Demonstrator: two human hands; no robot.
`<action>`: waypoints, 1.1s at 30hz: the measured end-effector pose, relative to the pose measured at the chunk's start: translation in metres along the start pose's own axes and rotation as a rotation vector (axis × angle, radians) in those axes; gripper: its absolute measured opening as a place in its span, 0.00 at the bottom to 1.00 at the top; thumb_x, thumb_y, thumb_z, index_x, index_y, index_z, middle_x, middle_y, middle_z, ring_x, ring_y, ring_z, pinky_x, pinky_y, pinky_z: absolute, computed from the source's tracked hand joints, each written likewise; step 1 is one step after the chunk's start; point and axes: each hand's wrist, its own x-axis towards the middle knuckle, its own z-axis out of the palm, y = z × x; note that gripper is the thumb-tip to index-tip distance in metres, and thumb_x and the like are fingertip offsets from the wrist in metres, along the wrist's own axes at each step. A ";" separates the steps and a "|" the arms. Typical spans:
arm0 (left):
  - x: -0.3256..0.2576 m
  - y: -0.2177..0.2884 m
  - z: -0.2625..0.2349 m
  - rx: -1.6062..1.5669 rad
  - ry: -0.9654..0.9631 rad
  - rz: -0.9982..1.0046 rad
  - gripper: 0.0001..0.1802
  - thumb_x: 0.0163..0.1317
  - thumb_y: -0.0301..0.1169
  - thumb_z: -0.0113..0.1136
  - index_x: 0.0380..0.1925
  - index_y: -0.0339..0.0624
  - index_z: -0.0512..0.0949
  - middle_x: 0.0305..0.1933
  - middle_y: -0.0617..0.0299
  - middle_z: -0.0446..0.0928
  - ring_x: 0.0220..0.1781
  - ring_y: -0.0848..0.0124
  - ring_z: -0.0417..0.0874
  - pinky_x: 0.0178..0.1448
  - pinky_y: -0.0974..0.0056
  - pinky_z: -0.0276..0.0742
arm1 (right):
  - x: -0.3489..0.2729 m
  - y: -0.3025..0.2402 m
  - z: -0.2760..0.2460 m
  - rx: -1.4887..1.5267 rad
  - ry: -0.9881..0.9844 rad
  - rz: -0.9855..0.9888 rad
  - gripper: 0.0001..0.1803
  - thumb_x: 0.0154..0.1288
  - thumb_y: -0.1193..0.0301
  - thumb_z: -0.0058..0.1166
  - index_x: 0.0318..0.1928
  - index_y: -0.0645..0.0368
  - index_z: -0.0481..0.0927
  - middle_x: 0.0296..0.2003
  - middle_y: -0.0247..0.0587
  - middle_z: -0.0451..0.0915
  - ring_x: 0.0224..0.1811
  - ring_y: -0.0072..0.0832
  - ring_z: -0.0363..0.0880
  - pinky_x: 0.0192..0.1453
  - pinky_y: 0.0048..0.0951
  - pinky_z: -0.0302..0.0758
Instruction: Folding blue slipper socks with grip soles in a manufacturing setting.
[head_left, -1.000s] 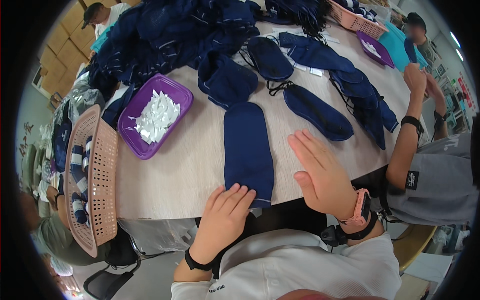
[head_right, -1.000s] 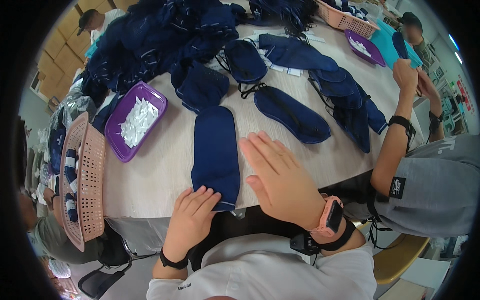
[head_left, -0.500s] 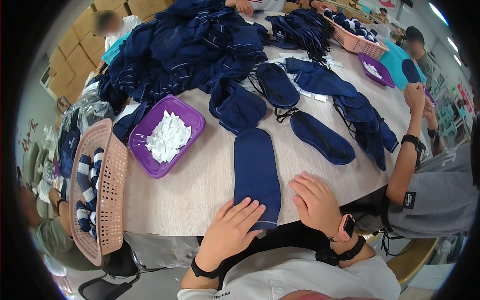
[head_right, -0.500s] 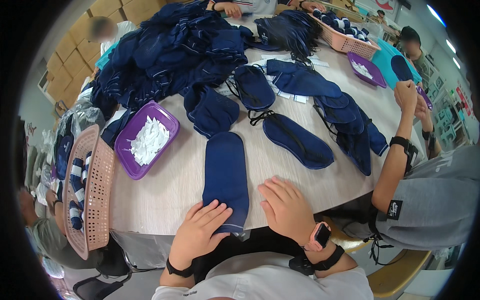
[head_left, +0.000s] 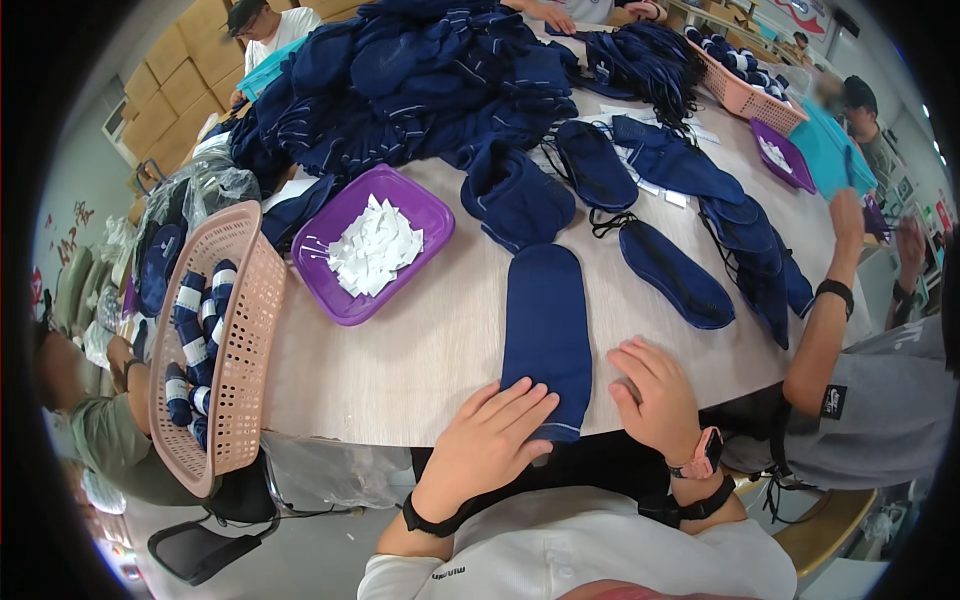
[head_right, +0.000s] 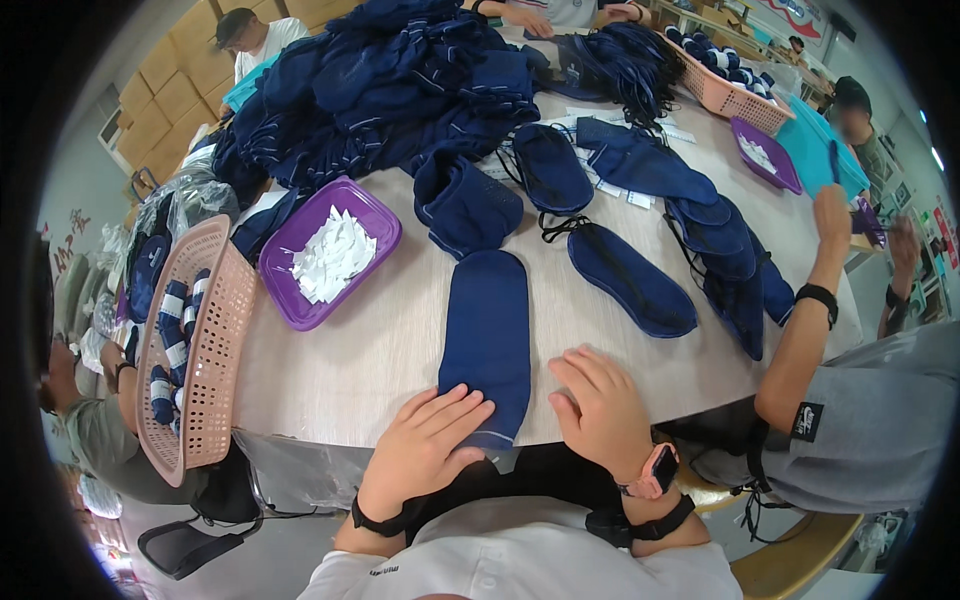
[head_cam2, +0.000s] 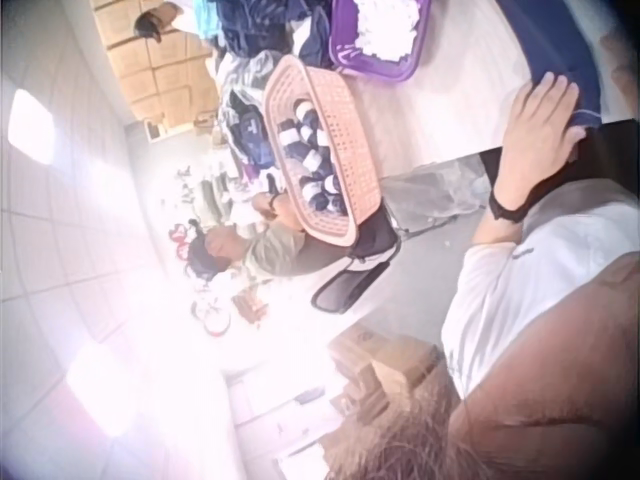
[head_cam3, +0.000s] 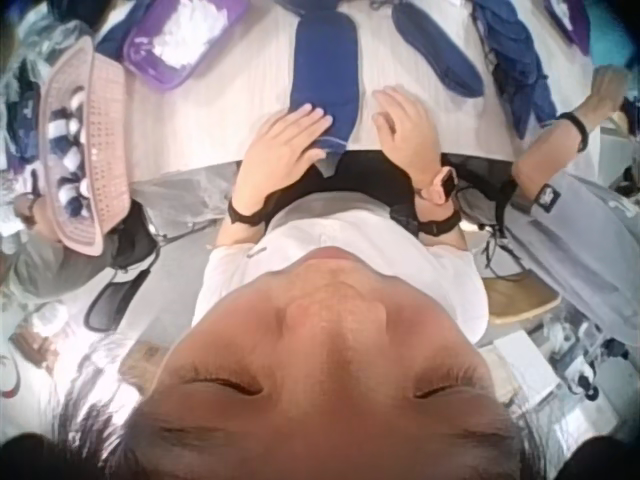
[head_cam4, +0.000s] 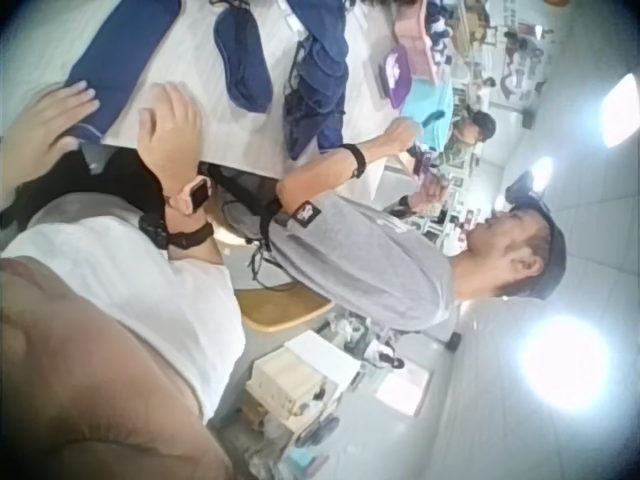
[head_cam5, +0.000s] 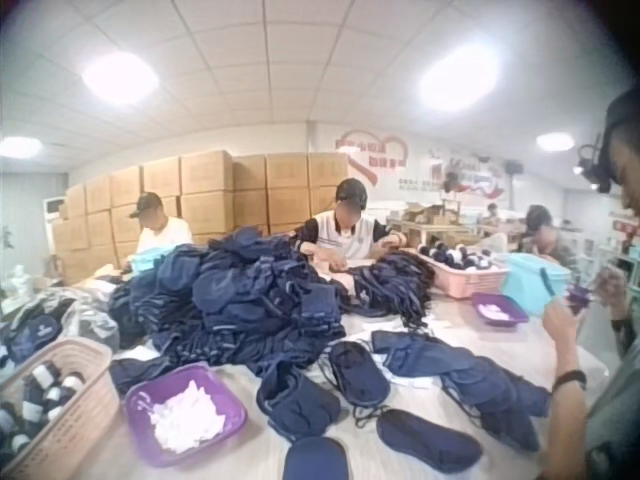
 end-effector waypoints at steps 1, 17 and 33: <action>-0.001 0.000 -0.001 -0.001 -0.007 0.000 0.26 0.46 0.40 0.61 0.49 0.49 0.74 0.52 0.63 0.73 0.57 0.68 0.70 0.61 0.59 0.62 | -0.001 -0.001 0.001 0.004 -0.001 0.006 0.17 0.50 0.72 0.53 0.43 0.59 0.75 0.43 0.45 0.74 0.51 0.43 0.70 0.53 0.39 0.67; -0.009 -0.010 0.006 -0.217 0.319 -0.053 0.13 0.52 0.28 0.53 0.39 0.39 0.77 0.40 0.57 0.77 0.45 0.59 0.76 0.50 0.59 0.70 | 0.034 0.035 -0.070 -0.154 0.161 0.175 0.18 0.51 0.68 0.56 0.44 0.58 0.75 0.44 0.45 0.75 0.49 0.42 0.71 0.53 0.36 0.67; -0.029 -0.020 0.014 -0.718 0.649 -0.158 0.20 0.58 0.30 0.49 0.48 0.27 0.67 0.49 0.46 0.70 0.51 0.58 0.72 0.57 0.59 0.64 | 0.021 0.018 -0.108 0.016 0.646 -0.458 0.08 0.40 0.79 0.57 0.26 0.56 0.79 0.51 0.47 0.68 0.59 0.51 0.62 0.62 0.47 0.57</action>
